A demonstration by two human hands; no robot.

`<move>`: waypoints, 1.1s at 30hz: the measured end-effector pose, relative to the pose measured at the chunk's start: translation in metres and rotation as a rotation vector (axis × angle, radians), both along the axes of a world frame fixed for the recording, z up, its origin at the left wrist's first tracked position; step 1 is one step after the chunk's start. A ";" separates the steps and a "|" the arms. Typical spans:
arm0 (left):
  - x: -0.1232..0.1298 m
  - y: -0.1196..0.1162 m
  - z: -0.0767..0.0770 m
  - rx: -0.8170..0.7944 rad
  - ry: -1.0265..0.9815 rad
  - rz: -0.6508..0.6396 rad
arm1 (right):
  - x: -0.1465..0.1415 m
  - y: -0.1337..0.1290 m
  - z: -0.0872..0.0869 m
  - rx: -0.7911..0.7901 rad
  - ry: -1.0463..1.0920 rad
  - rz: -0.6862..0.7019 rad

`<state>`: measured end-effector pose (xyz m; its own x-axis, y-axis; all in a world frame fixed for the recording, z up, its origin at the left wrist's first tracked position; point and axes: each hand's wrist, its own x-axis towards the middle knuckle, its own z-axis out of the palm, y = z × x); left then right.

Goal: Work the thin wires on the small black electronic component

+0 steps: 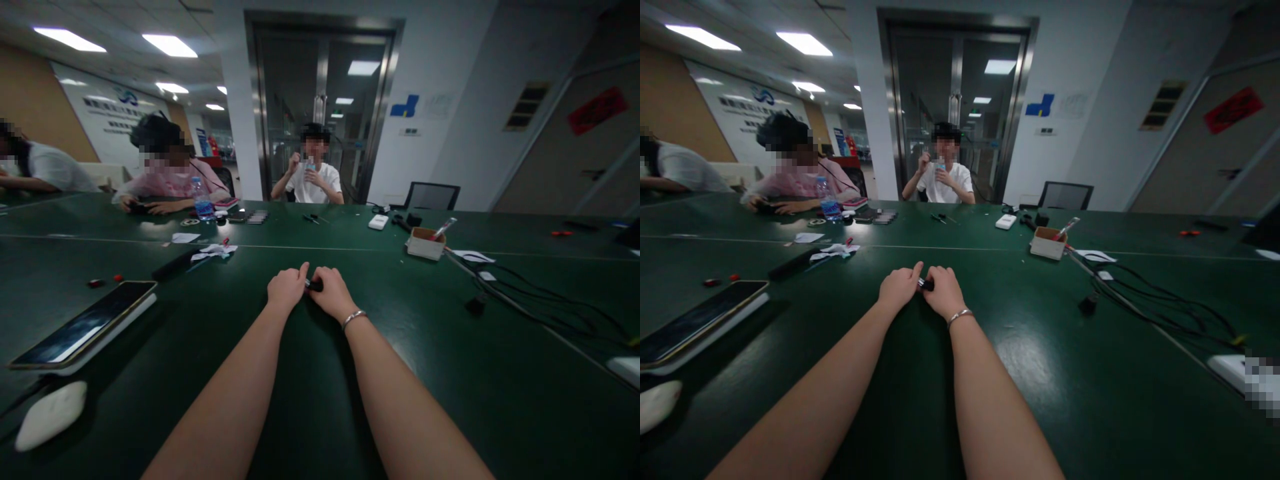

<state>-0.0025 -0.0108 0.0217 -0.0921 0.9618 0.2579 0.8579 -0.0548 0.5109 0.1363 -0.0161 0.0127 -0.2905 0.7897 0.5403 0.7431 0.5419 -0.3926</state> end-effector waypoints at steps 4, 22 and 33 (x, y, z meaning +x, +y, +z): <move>0.002 0.001 -0.001 0.057 -0.067 -0.149 | 0.006 0.009 -0.008 -0.161 0.227 -0.044; -0.002 0.011 -0.014 0.106 -0.438 -0.324 | 0.008 0.017 -0.015 -0.236 0.322 -0.026; 0.014 0.006 0.002 -0.193 -0.985 -0.332 | 0.015 0.009 0.006 -0.384 -0.034 -0.180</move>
<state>0.0119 -0.0043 0.0241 0.0978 0.9938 0.0522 0.0164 -0.0541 0.9984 0.1508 -0.0076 0.0189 -0.1422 0.9716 0.1890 0.8287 0.2212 -0.5142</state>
